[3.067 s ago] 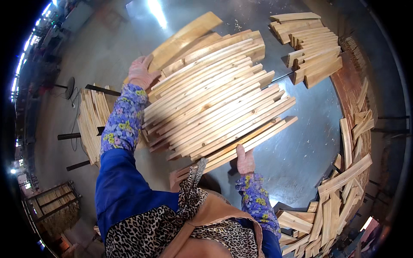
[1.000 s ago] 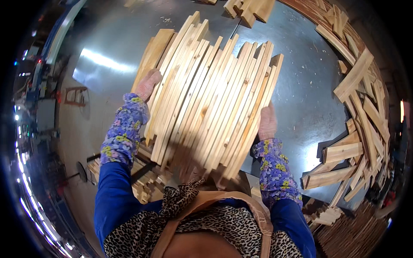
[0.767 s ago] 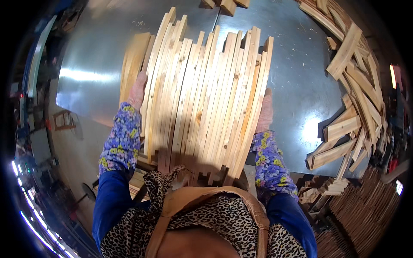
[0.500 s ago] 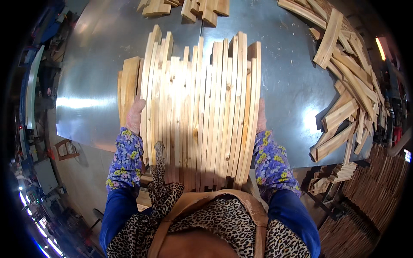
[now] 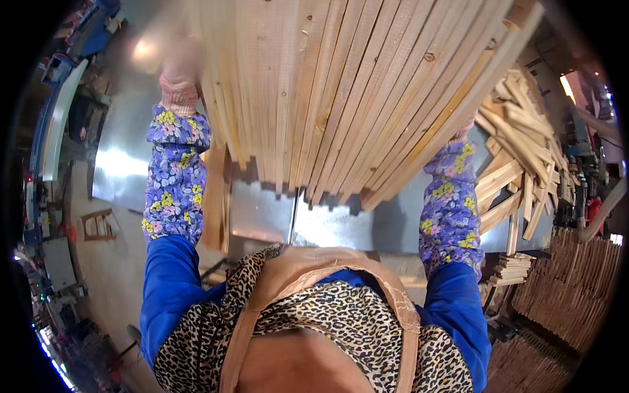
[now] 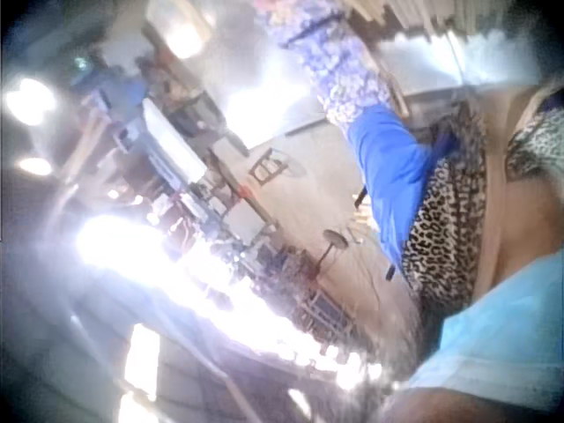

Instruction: The person sorts and stacks wooden planks on a metal table. They pick up individual planks from a scattered pile, inspect them, and place them into a neat, aligned stack. The person occasionally lifts the entire stack to adjust its position on the table.

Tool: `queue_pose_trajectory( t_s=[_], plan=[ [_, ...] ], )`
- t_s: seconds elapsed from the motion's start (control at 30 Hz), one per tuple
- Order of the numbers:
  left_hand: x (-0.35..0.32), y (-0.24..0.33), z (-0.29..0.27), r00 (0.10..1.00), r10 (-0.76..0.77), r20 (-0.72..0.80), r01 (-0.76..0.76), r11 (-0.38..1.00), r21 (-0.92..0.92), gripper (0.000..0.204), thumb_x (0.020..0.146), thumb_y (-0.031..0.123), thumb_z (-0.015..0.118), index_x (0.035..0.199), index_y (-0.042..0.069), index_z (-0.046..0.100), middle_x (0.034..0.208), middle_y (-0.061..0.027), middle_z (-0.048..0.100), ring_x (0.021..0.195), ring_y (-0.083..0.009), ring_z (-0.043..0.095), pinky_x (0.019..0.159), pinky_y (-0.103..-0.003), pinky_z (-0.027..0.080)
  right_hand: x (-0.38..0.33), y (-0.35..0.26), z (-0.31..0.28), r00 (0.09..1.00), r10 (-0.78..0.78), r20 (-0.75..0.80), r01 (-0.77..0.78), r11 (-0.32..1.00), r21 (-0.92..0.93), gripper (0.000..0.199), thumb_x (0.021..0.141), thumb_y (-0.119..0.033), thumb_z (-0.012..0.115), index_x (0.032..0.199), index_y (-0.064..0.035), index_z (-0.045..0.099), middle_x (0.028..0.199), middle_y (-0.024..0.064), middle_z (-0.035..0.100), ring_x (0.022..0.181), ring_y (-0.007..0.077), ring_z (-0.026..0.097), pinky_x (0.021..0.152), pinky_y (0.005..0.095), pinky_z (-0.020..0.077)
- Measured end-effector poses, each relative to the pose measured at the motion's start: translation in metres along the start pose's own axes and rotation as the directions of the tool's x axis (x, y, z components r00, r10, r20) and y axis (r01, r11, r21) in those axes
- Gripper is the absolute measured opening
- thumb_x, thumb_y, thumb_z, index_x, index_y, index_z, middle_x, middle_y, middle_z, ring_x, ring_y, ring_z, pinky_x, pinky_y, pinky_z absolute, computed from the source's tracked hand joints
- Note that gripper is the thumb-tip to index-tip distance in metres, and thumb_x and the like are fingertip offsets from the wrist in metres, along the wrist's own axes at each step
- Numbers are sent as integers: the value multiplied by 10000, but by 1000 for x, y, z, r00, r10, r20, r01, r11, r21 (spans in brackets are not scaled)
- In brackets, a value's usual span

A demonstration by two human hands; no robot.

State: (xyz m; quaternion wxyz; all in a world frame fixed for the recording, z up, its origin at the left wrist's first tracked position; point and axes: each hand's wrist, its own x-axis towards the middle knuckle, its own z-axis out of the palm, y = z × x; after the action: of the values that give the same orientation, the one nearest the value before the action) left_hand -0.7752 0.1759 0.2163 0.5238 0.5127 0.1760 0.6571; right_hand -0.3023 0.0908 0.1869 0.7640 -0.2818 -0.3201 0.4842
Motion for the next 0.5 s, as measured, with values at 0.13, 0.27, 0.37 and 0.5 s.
queue_pose_trajectory(
  t_s=[0.13,0.27,0.37,0.5],
  plan=[
    [52,53,40,976,215,-15,-213,971,111,672,943,280,801,1541,118,541,1434,-97,680,1302,-271,675,1098,-441,589,61,-42,32,990,-137,18,138,985,-107,615,1080,-502,646,1487,-42,617,1332,176,735,1194,307,729,970,466,640],
    [31,0,-15,994,-30,-105,95,712,696,830,900,323,808,1617,47,496,1498,-130,657,1305,-290,679,1091,-468,582,107,18,-3,994,-1,-108,-22,976,-217,567,1101,-463,623,1467,-30,626,1314,165,741,1179,298,724,947,451,630],
    [-70,-47,-20,921,-323,-216,342,412,844,748,947,372,746,1591,57,536,1521,-169,638,1348,-317,649,1126,-454,551,72,107,-90,958,183,-221,-241,931,-273,534,1116,-435,605,1452,-21,632,1300,157,745,1167,291,720,929,441,622],
    [-179,-95,-18,696,-676,-240,330,4,944,664,1009,438,663,1557,70,589,1551,-220,613,1404,-351,609,1172,-435,511,4,202,-261,918,282,-280,-365,878,-310,491,1136,-396,582,1432,-9,641,1282,145,751,1152,282,715,906,427,612]
  ],
)
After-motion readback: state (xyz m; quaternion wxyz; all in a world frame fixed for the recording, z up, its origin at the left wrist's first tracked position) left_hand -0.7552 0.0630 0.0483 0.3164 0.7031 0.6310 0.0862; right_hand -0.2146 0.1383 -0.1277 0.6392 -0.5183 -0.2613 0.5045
